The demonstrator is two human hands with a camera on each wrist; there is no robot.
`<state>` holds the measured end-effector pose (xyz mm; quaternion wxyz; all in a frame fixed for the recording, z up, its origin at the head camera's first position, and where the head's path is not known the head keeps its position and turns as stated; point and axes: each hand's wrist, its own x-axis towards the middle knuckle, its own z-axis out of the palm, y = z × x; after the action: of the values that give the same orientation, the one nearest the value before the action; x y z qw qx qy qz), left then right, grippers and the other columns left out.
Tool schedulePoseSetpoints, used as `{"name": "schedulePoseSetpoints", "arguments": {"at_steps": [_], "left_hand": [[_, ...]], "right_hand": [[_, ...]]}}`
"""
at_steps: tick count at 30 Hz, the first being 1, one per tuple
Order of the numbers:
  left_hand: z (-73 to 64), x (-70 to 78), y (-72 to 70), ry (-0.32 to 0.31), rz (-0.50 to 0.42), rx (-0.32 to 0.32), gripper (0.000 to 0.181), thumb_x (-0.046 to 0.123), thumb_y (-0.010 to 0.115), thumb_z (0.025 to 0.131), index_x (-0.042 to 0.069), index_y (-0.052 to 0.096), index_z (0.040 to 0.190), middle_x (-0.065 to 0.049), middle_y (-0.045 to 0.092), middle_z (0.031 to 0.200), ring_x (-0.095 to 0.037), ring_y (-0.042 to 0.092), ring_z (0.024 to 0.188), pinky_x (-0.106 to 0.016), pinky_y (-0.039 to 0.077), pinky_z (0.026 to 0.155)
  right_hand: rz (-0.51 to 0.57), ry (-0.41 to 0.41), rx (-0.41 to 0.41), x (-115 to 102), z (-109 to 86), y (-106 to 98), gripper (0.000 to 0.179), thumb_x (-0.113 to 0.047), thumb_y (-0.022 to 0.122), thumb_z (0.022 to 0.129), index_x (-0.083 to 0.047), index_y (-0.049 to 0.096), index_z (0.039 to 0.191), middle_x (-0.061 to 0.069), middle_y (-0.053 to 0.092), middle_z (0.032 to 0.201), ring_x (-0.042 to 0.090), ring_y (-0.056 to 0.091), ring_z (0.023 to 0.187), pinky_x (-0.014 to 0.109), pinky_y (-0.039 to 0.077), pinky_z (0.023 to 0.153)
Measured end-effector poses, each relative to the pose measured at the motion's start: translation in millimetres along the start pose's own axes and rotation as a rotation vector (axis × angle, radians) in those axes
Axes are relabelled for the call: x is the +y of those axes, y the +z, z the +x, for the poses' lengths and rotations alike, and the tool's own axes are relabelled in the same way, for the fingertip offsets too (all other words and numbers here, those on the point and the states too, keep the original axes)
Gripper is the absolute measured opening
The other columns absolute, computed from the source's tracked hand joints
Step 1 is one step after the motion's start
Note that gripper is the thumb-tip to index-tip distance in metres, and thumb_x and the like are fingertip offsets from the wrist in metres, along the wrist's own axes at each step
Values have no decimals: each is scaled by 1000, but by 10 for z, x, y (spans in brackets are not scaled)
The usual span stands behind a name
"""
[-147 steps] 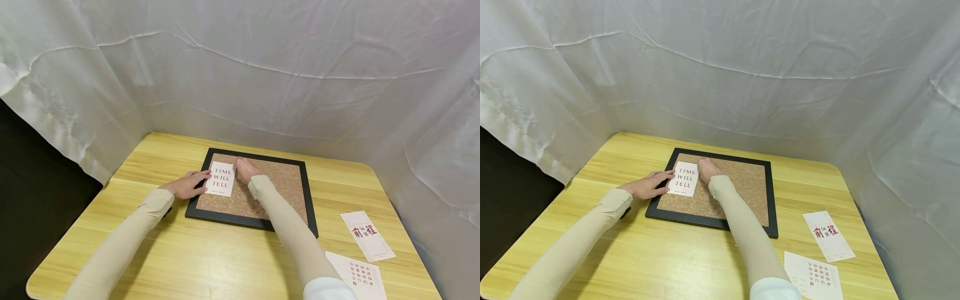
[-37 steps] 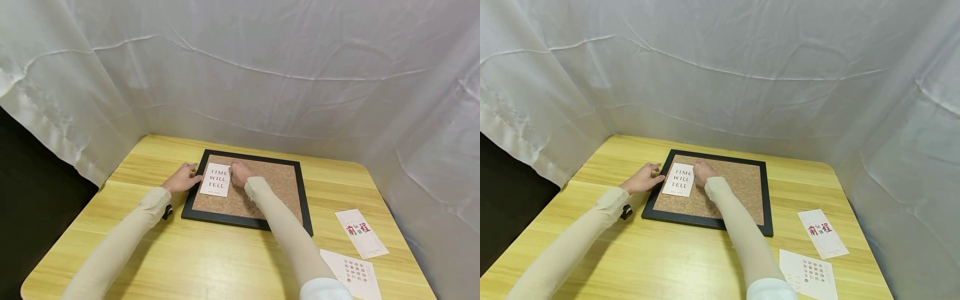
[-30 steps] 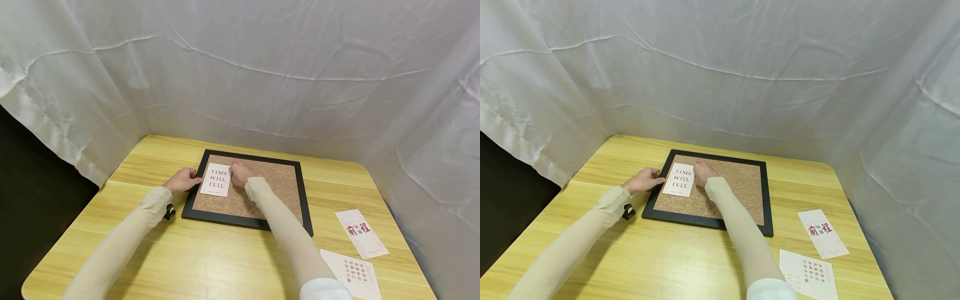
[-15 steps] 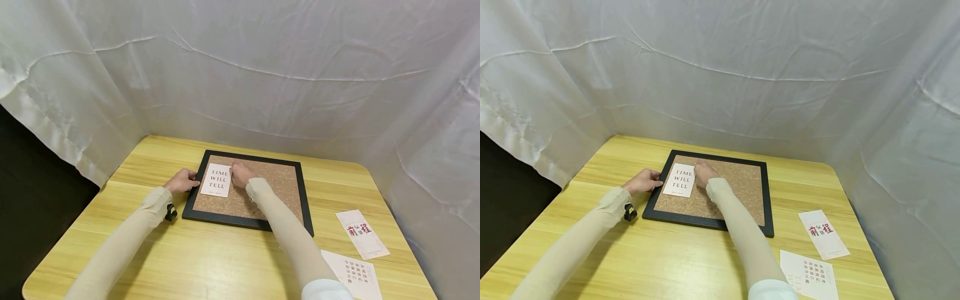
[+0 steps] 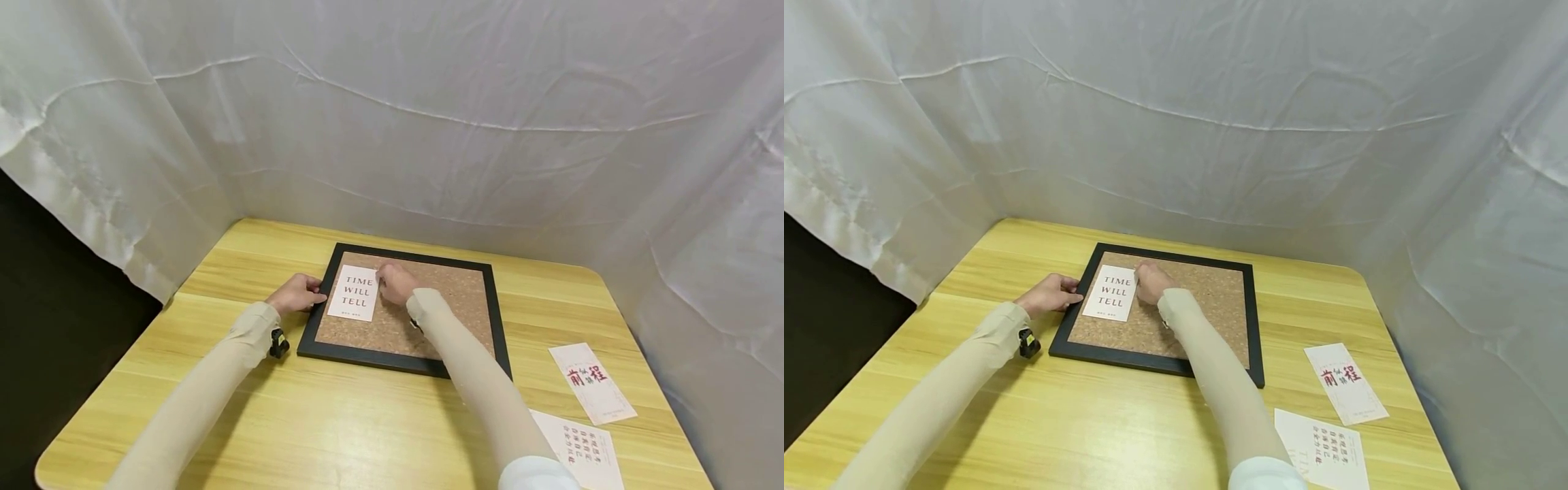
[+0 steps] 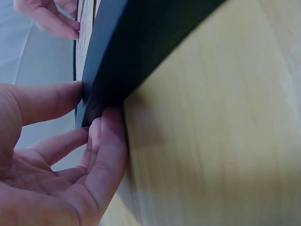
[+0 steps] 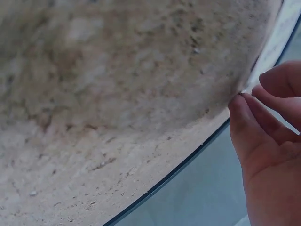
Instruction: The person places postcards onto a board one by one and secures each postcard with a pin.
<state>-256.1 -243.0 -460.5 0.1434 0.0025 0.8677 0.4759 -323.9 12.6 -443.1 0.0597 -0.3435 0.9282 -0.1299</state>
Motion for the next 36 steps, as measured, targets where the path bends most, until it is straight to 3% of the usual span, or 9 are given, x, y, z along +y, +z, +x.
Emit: {"name": "schedulePoseSetpoints", "arguments": {"at_steps": [4,7,13,20,25,36], "left_hand": [[-1,-8,8,-7,-13,-3,59,8,63,101,-15,41,150,-25,57,127,-16,60,93,-21,56,72],[8,-8,23,-9,-21,1,59,8,63,101,-14,41,150,-23,57,126,-16,60,95,-21,56,73],[19,8,47,-18,-32,4,59,9,63,101,-12,41,151,-21,57,125,-17,60,99,-22,57,77],[23,29,75,-24,-33,1,59,9,63,101,-12,42,151,-20,56,124,-18,59,99,-22,56,75],[53,27,97,-30,-56,-1,59,9,64,101,-11,42,152,-19,56,123,-17,59,98,-21,55,74],[18,33,40,-22,-53,5,58,9,62,102,-11,41,152,-22,55,129,-21,57,106,-21,55,77]], "right_hand": [[115,4,-10,8,-45,-73,22,6,55,98,1,75,103,17,70,101,18,45,73,28,36,65],[146,24,-10,21,-89,-134,26,3,55,100,0,75,116,17,72,109,17,50,74,28,39,66],[226,80,31,29,-237,-305,29,-8,53,105,-1,74,124,17,73,125,26,70,102,40,58,86],[275,163,67,92,-497,-539,36,-13,53,105,-3,66,138,16,69,136,29,69,116,45,58,95],[334,211,113,156,-699,-704,34,-18,53,107,-7,67,136,15,69,134,27,68,112,45,58,92],[426,206,305,156,-1083,-1208,29,-22,59,106,-7,72,127,15,74,124,30,70,102,46,58,85]]}}
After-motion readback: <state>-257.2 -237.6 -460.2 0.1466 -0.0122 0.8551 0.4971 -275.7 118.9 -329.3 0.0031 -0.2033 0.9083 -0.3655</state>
